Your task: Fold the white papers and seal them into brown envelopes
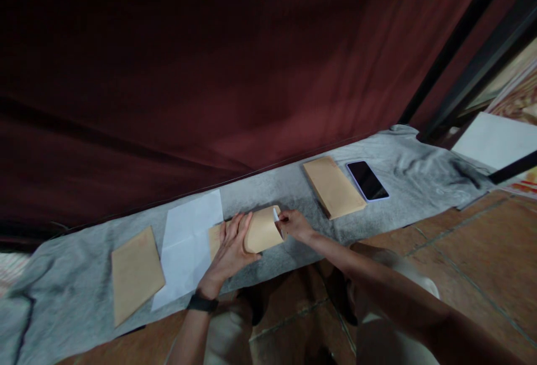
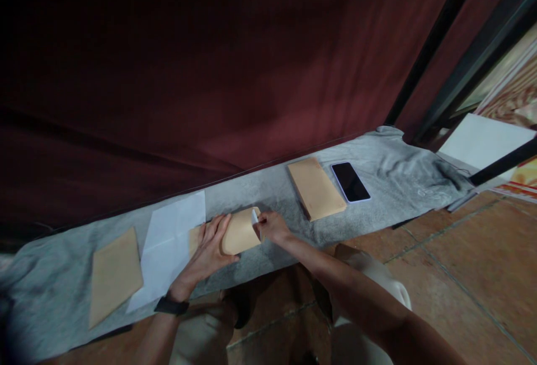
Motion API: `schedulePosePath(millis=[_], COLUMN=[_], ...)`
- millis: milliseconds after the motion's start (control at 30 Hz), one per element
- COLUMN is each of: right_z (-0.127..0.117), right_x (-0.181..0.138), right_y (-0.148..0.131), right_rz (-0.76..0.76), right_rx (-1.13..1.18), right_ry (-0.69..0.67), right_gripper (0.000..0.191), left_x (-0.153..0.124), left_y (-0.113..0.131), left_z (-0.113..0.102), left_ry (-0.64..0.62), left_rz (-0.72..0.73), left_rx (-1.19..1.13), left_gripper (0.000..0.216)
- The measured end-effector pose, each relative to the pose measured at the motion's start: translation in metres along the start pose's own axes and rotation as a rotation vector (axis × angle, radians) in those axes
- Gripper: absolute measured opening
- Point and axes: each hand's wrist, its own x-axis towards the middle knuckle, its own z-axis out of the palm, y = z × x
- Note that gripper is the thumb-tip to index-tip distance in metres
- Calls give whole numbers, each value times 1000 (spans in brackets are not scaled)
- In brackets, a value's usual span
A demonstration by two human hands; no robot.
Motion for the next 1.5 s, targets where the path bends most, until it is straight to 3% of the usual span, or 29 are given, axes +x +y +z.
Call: schedulePosePath(millis=[733, 1233, 1300, 1367, 1500], right_z=[1, 6, 6, 5, 3], right_x=[-6, -2, 0, 1, 4], right_y=[-8, 2, 3, 3, 0], right_rz=[-1, 47, 61, 84, 155], right_rx=[19, 82, 118, 157, 230], right_ry=[85, 124, 145, 170, 200], right_gripper=[10, 16, 20, 31, 61], left_x=[1, 0, -5, -12, -30], left_y=[1, 4, 8, 18, 47], left_z=[-3, -3, -4, -3, 11], left_ry=[-8, 3, 76, 231, 577], left_rz=[22, 22, 3, -76, -431], left_rx=[52, 64, 42, -31, -393], left_gripper=[121, 111, 103, 88, 64])
